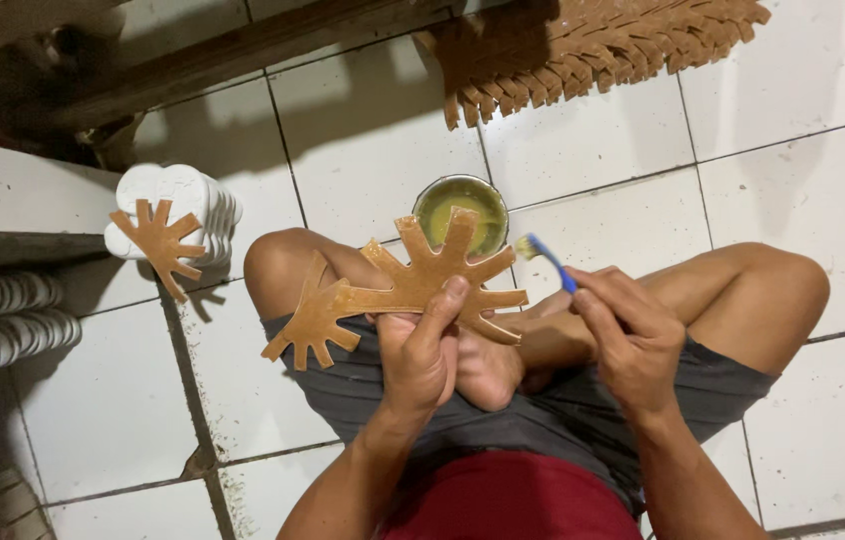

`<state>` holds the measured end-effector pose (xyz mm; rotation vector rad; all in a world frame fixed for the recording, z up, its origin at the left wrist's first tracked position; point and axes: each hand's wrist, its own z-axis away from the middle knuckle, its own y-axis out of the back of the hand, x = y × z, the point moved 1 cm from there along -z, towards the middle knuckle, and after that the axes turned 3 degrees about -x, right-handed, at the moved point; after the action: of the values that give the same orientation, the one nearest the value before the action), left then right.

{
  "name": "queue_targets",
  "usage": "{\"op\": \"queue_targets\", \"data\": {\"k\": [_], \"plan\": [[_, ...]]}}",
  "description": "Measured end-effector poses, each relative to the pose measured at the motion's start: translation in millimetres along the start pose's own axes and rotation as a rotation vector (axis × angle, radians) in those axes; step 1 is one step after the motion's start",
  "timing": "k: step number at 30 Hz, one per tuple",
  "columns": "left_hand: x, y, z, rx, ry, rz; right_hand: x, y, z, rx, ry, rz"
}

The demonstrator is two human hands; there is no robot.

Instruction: The person sits on a tiled floor and brushes a yellow liquid from a bowl onto flat wooden cutout shapes using a toothbrush, coating each piece and placing it onto a growing pile of finished pieces on the floor. They briefly reach up to a phone on a shelf before resuming coating.

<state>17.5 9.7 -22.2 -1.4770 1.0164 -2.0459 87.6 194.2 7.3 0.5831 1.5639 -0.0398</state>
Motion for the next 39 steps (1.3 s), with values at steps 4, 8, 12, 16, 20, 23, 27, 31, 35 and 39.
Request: {"op": "queue_targets", "data": {"k": [4, 8, 12, 16, 20, 23, 27, 31, 35, 39], "plan": [[1.8, -1.8, -0.2, 0.018, 0.035, -0.023, 1.1, 3.4, -0.8, -0.049, 0.085, -0.074], [5.3, -4.2, -1.0, 0.026, 0.049, 0.013, 16.1, 1.3, -7.7, -0.023, -0.147, -0.025], [13.1, 1.2, -3.6, 0.075, 0.086, 0.085, 31.2, 15.6, -11.7, 0.237, -0.258, -0.347], [9.9, 0.0, -7.8, 0.077, 0.017, -0.032, 31.4, 25.6, -1.6, 0.393, -0.184, -0.523], [0.8, -12.2, -7.4, 0.059, -0.032, -0.056, 18.8, 10.9, 14.0, 0.080, -0.017, -0.159], [1.1, -20.0, -5.6, 0.056, -0.048, -0.087, 12.8, -3.3, 14.2, 0.002, 0.044, -0.065], [5.7, -22.9, -8.7, 0.070, -0.032, -0.110, 8.0, -7.5, 10.6, 0.057, -0.030, -0.061], [6.3, -21.3, -9.8, 0.063, -0.010, -0.093, 5.0, -1.9, 8.0, -0.005, 0.137, 0.016], [5.1, -19.9, -10.0, 0.057, -0.051, -0.098, 6.3, 1.3, 6.5, 0.044, 0.000, -0.029], [8.1, -21.0, -7.7, 0.051, -0.037, -0.112, 5.4, -1.1, 7.6, 0.023, 0.059, 0.021]]}}
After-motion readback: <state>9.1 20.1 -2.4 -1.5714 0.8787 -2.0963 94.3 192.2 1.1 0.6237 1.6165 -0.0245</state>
